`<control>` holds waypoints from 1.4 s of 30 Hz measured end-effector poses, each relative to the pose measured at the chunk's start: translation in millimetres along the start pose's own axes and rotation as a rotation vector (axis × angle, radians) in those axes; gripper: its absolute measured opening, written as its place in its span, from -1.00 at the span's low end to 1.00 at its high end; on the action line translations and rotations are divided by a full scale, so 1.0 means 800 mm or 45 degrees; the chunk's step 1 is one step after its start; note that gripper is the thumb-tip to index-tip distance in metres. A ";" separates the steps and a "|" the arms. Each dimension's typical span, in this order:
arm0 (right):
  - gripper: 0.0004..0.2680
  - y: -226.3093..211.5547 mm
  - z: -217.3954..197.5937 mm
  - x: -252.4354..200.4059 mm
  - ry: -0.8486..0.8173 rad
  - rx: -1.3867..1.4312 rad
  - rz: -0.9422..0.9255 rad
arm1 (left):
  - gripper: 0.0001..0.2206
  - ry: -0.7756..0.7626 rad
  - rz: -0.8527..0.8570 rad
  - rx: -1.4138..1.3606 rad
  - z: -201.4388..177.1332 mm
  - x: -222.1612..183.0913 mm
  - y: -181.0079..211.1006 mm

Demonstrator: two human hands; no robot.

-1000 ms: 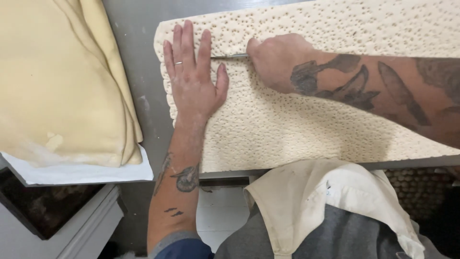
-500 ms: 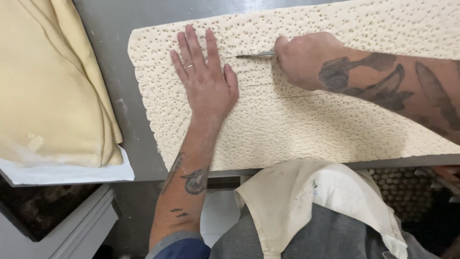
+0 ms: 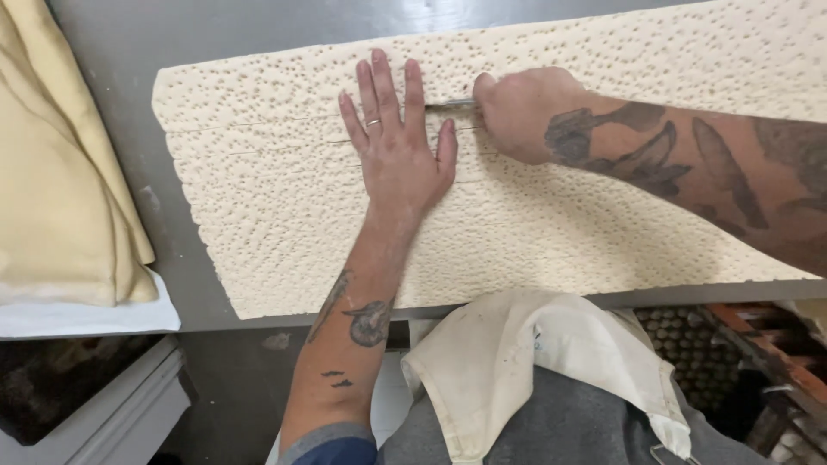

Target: Cutting a large sheet of textured dough into thin strips using a small hand-held blade on a stainless steel table.

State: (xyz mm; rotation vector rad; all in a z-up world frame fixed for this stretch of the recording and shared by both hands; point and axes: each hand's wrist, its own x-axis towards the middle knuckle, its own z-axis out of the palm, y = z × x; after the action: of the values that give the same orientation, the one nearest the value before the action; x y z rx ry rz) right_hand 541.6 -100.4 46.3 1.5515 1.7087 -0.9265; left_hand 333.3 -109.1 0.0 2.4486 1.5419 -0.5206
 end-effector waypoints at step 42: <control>-0.77 0.343 0.128 -0.104 0.020 -0.023 -0.019 | -0.14 0.202 0.141 -0.173 0.003 0.038 0.383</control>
State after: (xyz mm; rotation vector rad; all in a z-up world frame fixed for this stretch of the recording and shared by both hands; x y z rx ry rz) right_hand 822.6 -216.3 38.4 1.5404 1.7370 -0.9059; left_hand 620.6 -218.5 -19.4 2.5031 1.4352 -0.1990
